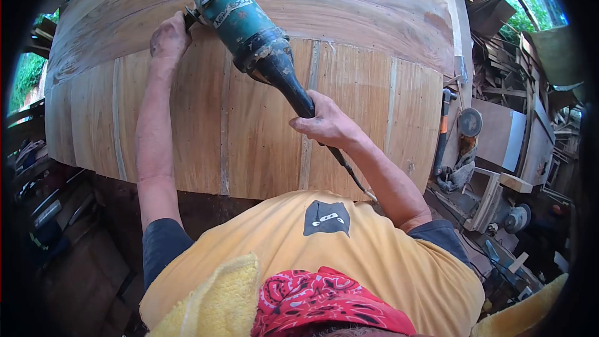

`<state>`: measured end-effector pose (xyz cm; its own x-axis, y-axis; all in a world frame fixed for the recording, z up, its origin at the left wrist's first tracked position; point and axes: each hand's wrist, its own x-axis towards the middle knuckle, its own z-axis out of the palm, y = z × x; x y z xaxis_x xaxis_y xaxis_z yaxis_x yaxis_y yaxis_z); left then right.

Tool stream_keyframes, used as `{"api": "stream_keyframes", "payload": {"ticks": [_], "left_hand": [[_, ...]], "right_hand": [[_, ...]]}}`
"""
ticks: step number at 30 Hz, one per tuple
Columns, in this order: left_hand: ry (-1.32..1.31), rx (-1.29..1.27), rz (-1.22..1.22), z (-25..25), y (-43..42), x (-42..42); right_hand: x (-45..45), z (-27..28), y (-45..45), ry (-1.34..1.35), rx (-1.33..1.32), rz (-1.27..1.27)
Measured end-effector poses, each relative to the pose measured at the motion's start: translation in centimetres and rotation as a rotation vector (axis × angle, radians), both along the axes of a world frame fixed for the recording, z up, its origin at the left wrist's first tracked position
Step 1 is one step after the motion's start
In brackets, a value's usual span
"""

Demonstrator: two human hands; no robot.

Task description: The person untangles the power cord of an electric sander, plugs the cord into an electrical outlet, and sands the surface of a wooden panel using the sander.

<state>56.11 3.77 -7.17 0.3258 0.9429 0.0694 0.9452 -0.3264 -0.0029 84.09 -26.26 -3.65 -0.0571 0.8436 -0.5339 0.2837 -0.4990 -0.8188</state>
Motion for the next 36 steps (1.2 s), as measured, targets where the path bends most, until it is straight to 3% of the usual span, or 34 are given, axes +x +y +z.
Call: {"api": "stream_keyframes", "payload": {"ticks": [4, 10, 17, 25, 36], "left_hand": [[-0.058, -0.136, -0.250, 1.4, -4.7, 11.1], [-0.159, -0.249, -0.644, 2.4, -14.1, 33.8], [-0.253, -0.267, -0.827, 2.3, -19.7, 42.0], [-0.276, -0.249, -0.791, 1.2, -18.0, 35.6], [-0.090, -0.100, -0.253, 0.7, -9.0, 7.1]], "right_hand": [[4.6, 1.9, -8.7, -0.007, -0.203, -0.259], [12.1, 0.9, -23.8, -0.118, -0.132, -0.713], [13.7, 1.6, -29.0, -0.129, -0.129, -0.882], [7.0, 0.9, -27.1, -0.012, -0.161, -0.869], [-2.7, 0.8, -13.9, 0.046, -0.244, -0.307]]}}
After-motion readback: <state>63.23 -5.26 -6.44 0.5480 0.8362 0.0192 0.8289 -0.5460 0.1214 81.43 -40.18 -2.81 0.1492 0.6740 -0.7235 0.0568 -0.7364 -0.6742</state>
